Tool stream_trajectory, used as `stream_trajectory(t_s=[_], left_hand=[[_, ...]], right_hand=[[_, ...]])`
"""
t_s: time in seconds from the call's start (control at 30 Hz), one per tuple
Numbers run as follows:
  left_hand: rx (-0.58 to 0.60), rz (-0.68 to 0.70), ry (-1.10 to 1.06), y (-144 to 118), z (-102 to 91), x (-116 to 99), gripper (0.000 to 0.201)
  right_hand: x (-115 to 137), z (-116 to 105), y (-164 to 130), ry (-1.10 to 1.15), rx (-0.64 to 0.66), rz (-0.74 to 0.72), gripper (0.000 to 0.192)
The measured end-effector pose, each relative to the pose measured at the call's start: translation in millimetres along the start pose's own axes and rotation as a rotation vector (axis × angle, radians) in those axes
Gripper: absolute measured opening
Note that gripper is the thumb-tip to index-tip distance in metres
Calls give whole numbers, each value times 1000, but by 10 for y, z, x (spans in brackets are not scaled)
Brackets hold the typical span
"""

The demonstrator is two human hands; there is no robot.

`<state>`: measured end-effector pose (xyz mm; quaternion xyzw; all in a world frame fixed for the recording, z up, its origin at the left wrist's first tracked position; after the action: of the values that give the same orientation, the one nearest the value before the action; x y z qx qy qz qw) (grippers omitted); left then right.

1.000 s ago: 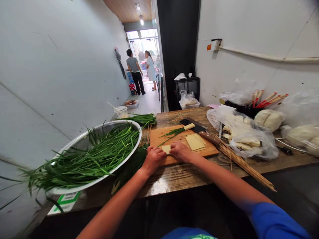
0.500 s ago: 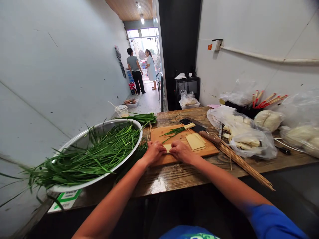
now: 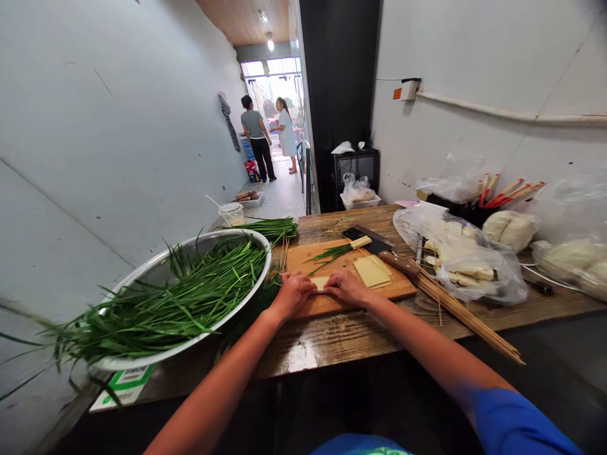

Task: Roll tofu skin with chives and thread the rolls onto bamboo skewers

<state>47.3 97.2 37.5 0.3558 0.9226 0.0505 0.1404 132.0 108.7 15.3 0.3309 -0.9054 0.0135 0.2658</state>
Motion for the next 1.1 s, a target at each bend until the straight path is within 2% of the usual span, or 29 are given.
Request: stream_trajectory(t_s=[0.1,0.17,0.33,0.4,0.5,0.7,0.8,0.9,1.1], left_hand=[[19,-2,-7,26,-8,-12,23],[43,-11,-17,52,2,2,22],[57,6,-15,68,36,40,22],[28,20,2,40,37,46,22],[-43,25,51,-28,14,24,23],[-74,86,216,-124,24,-162,21],[-79,84,247,-119,16,-156,20],[-35,102,246,-92,59,-132,19],[24,128,268,-67,105,-136,15]], right_hand=[[-5,-27,10,28,-4,6,16],[42,-30,9,-37,24,0,17],[313,29,-41,-450,103,-63,24],[445,75,-74,-591,108,-118,22],[561,140,-105,-689,115,-173,22],[508,184,-72,-672,139,-172,20],[407,158,-43,-648,129,-134,21],[325,105,-34,-609,99,-104,24],[290,73,-72,-572,72,-102,22]])
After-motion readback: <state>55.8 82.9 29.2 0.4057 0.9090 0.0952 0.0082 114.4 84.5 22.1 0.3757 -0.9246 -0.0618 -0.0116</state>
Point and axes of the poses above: each hand's wrist, its own y-axis towards the middle knuckle, its own z-axis out of the palm, x = y × z, the point moved 10 cm from there along y, towards the middle knuckle, and after that the axes turned 7 degrees about x, right-handed, at the moved point
